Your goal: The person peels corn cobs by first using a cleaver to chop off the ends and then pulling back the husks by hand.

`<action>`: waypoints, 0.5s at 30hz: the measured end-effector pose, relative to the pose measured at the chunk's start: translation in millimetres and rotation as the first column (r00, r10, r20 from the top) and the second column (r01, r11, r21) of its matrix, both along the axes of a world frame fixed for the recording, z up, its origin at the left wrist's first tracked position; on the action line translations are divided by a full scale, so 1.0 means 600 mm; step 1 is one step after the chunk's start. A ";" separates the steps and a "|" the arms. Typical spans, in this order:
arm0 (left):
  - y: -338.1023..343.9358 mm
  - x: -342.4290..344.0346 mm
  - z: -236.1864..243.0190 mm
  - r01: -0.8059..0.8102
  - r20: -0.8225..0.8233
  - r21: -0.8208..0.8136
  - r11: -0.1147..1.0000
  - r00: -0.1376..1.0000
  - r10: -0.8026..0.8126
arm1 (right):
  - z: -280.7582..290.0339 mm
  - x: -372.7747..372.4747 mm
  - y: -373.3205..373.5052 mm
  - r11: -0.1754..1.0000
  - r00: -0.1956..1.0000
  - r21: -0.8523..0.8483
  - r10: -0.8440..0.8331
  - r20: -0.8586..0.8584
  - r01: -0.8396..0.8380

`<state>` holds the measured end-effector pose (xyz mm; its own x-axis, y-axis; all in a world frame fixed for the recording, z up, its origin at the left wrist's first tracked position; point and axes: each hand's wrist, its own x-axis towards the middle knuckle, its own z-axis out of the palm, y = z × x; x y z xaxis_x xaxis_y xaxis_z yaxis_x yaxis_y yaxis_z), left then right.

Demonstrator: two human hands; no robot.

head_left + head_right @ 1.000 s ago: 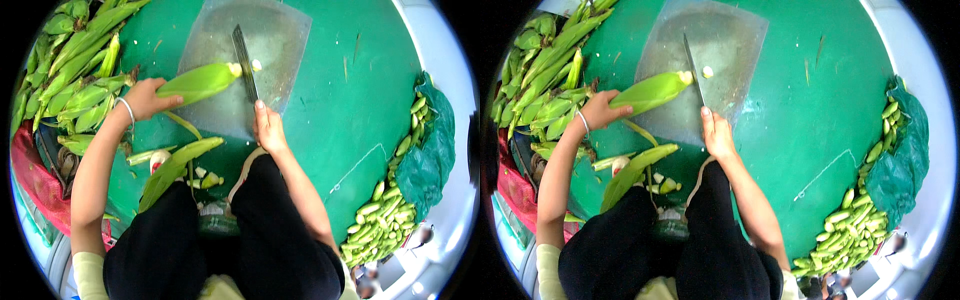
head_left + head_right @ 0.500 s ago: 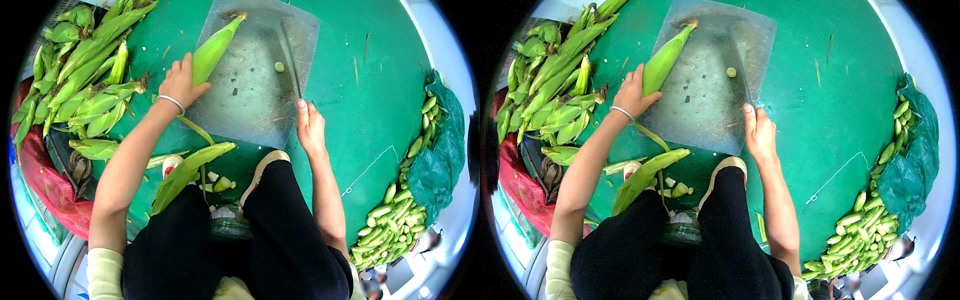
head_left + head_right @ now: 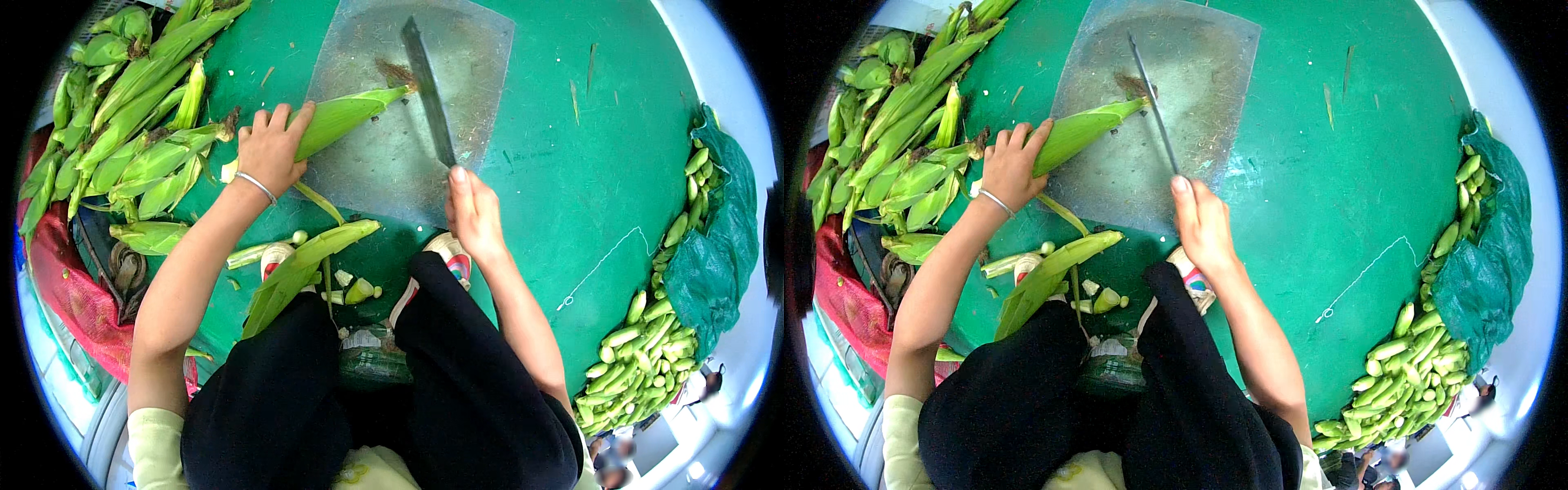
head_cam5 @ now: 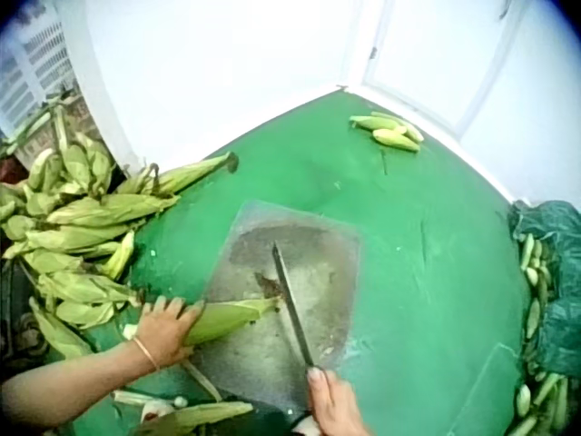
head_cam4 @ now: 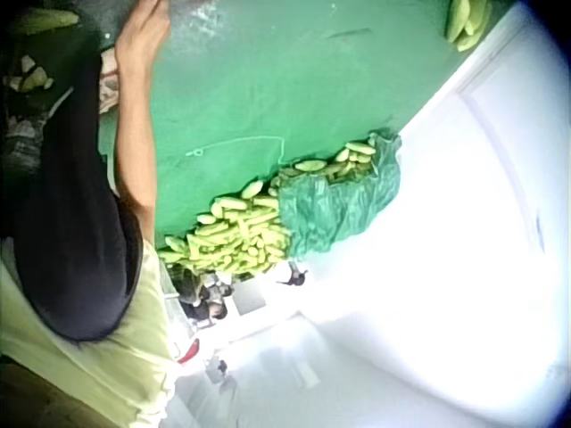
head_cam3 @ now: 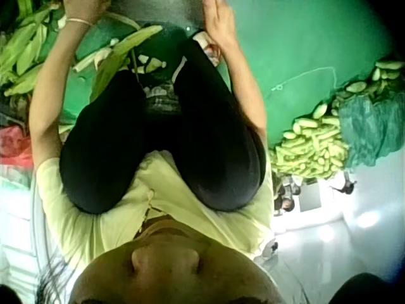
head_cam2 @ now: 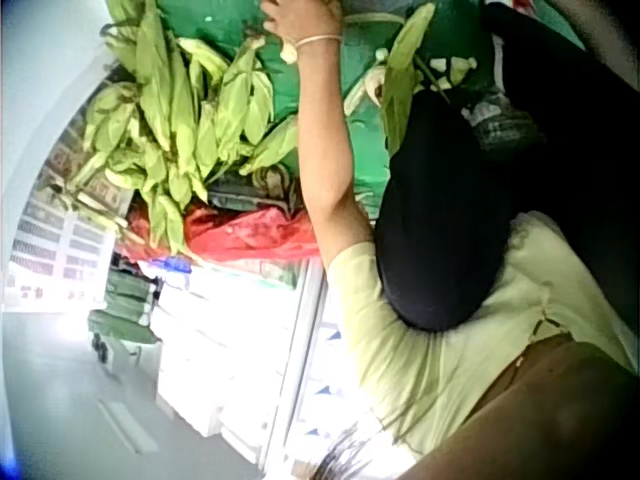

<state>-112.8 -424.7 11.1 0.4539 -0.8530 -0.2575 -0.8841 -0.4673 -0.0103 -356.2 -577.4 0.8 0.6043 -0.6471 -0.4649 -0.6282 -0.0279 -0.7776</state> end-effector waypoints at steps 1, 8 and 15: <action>-0.005 -0.003 0.003 0.004 0.013 0.019 1.000 1.000 -0.004 | -0.011 0.009 -0.003 0.999 1.000 0.042 0.012 -0.020 -0.011; 0.009 0.002 -0.005 0.026 0.059 0.024 0.999 0.998 -0.027 | 0.080 0.034 -0.006 0.983 0.983 0.161 -0.110 0.147 0.086; -0.013 -0.003 -0.004 0.023 0.049 -0.069 0.997 0.999 -0.020 | -0.041 0.042 0.000 0.999 0.990 -0.047 0.031 0.134 -0.025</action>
<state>-114.6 -432.4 8.8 0.4456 -0.8778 -0.1758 -0.8932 -0.4491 -0.0214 -331.2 -577.1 -24.1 0.6778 -0.6474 -0.3487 -0.5161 -0.0810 -0.8527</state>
